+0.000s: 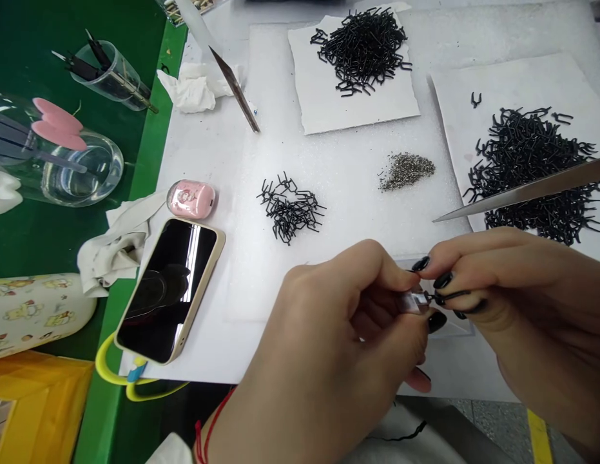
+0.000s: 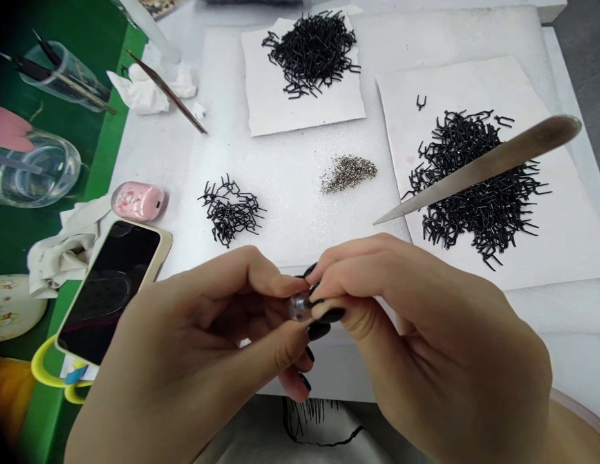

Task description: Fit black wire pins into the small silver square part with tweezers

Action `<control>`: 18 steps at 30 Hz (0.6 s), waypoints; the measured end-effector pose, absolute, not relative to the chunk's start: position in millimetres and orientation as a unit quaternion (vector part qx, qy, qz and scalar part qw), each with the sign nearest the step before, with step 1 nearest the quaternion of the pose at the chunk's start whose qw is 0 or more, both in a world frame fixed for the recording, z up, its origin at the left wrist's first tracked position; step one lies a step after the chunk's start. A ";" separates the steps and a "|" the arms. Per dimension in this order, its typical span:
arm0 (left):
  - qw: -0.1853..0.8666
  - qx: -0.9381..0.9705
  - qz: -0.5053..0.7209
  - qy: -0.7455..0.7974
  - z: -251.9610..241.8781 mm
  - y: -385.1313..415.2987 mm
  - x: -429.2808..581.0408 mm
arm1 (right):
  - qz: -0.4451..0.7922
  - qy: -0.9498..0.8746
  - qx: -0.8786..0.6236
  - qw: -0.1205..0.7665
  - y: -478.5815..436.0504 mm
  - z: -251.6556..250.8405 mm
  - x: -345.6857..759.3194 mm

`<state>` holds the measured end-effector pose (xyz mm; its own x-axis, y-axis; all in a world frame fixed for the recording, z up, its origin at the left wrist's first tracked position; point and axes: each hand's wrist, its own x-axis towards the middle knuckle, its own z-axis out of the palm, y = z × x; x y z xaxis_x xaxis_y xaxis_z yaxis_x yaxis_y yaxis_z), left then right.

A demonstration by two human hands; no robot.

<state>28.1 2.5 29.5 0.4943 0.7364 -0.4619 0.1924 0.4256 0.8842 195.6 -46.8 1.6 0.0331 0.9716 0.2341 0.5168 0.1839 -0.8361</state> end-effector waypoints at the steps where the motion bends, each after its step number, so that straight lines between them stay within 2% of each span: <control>1: 0.707 0.498 0.192 0.463 29.4 2.6 27.8 | 0.261 -0.639 -0.583 0.427 -46.5 1.8 194.8; 18: 0.720 0.499 0.161 0.455 28.3 1.1 25.3 | 0.229 -0.684 -0.548 0.424 -45.3 -9.0 205.5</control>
<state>25.3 1.1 28.3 0.5348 0.6849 -0.4948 0.2220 0.4512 0.8644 205.5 -45.3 -9.0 -0.0403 0.9437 0.3284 0.5554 0.2944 -0.7778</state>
